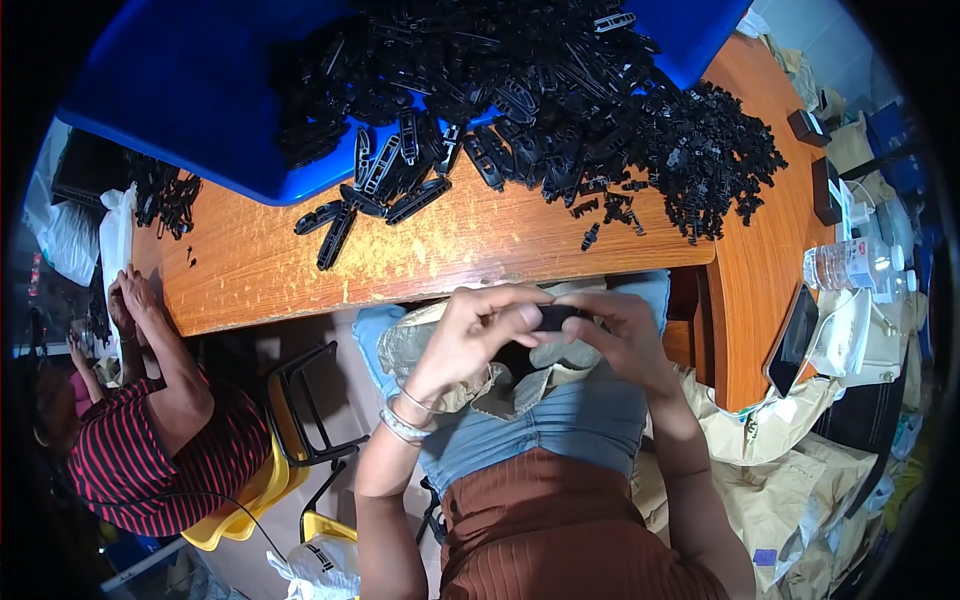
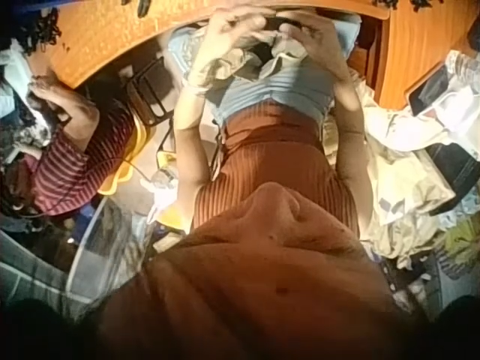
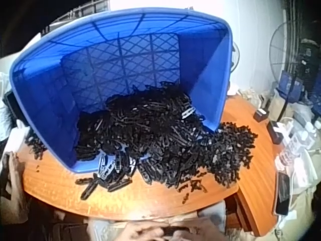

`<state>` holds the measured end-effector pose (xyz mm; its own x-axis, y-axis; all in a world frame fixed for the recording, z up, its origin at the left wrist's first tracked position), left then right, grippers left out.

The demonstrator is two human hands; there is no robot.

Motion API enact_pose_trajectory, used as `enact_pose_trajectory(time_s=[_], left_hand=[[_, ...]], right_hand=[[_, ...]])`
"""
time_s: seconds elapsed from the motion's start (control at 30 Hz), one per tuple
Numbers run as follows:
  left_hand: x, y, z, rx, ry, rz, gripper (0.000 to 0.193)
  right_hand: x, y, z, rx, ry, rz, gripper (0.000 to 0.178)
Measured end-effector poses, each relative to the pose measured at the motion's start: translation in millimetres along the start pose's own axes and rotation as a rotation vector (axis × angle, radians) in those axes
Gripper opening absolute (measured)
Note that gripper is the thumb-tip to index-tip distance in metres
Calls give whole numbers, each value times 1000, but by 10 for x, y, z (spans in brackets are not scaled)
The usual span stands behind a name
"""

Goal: Assembling small black plastic components by snapping pieces together at a workbench.

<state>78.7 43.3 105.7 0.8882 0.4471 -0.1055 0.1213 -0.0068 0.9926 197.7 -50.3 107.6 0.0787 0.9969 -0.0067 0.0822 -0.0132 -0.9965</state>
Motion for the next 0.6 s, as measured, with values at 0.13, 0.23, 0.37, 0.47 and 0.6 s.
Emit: enact_pose_trajectory(time_s=[0.13, 0.23, 0.37, 0.47, 0.6], left_hand=[[-9, 307, -578, 722, 446, 231, 18], [68, 380, -877, 1151, 701, 173, 21], [77, 256, -826, 1173, 622, 194, 14], [-44, 134, -647, 1159, 552, 237, 17], [-151, 276, -751, 1015, 679, 268, 27]], right_hand=[[12, 178, 146, -305, -229, -2, 21], [101, 147, -79, -337, -89, -12, 15], [337, -244, -297, -957, 204, -289, 18], [419, -157, -278, -960, 131, -329, 18], [421, -28, -423, -306, 200, -245, 13]])
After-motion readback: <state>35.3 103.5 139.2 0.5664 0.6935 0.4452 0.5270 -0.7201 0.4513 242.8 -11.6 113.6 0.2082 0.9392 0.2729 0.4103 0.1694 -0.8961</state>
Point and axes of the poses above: each hand's wrist, its own x-axis towards the middle knuckle, its own z-axis out of the palm, y = z × x, the point moved 9 cm from there along x, towards the middle knuckle, and after that the axes turned 11 degrees about -y, right-handed, at the moved point
